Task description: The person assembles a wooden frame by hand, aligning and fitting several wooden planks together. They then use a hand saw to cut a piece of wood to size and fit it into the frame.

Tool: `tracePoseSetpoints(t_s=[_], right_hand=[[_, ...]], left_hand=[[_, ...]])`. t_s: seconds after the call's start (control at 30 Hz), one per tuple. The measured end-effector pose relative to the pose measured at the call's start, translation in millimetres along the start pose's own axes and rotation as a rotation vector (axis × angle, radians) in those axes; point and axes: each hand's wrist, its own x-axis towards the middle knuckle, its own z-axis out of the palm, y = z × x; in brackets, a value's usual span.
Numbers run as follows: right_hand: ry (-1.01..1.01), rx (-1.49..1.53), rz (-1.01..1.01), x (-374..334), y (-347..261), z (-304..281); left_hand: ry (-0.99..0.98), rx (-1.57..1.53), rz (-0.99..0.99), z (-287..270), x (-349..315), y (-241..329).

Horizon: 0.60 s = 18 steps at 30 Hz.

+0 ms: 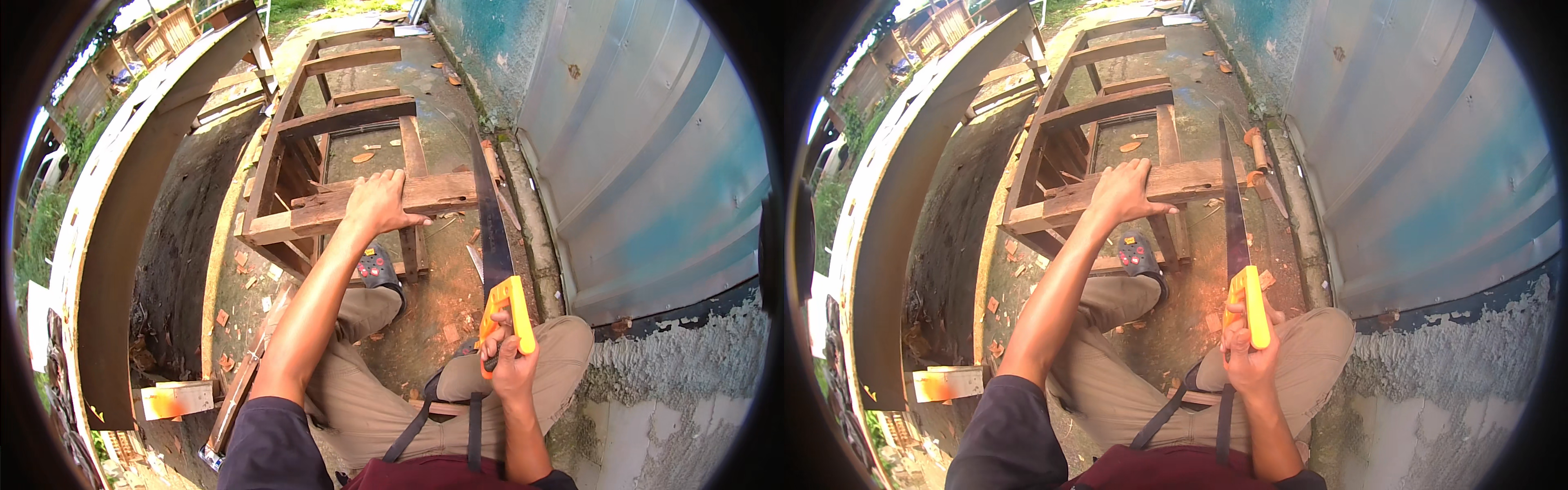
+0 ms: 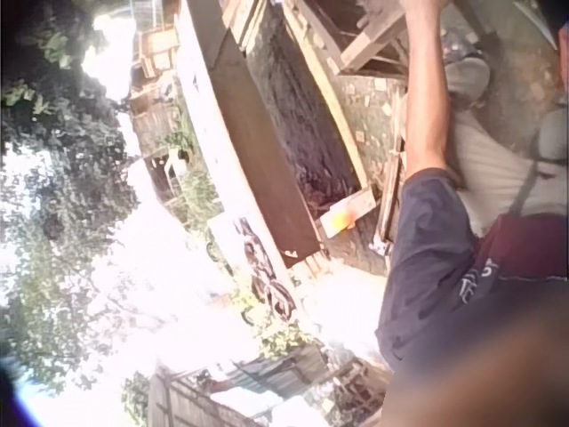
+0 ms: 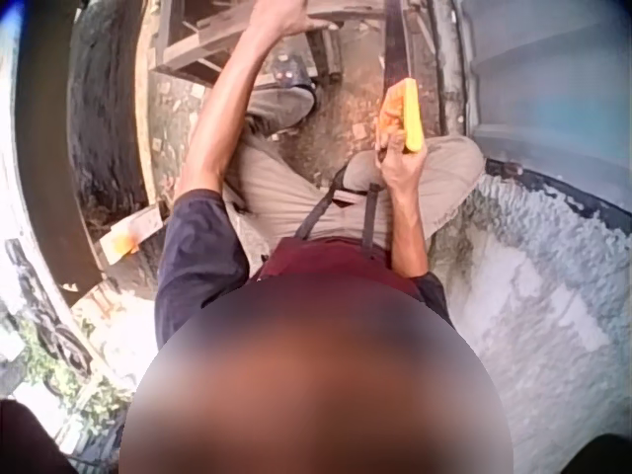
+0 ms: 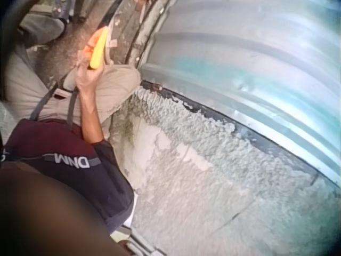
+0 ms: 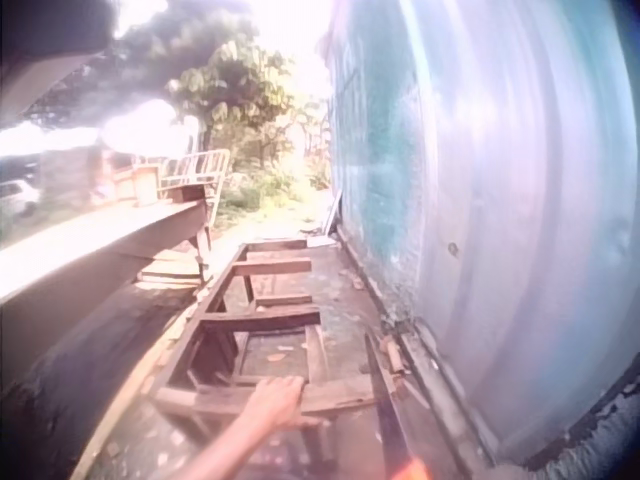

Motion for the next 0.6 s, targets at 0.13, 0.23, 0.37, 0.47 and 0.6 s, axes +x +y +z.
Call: tracePoseSetpoints(t_s=[0.13,0.23,0.37,0.47,0.6], right_hand=[[0.100,-0.076,-0.108,-9,-6,-2],[0.122,-0.201,-0.127,-11,-16,-1],[0.142,-0.263,-0.070,-2,-27,6],[0.123,-0.220,-0.029,11,-30,6],[0.073,-0.201,-0.004,31,-36,6]], left_hand=[[-0.001,-0.006,-0.020,-1,3,5],[-0.097,-0.013,-0.041,-7,6,8],[-0.142,0.006,-0.076,-11,5,9],[-0.135,-0.004,-0.088,-11,6,7],[-0.124,-0.010,-0.093,-13,8,8]])
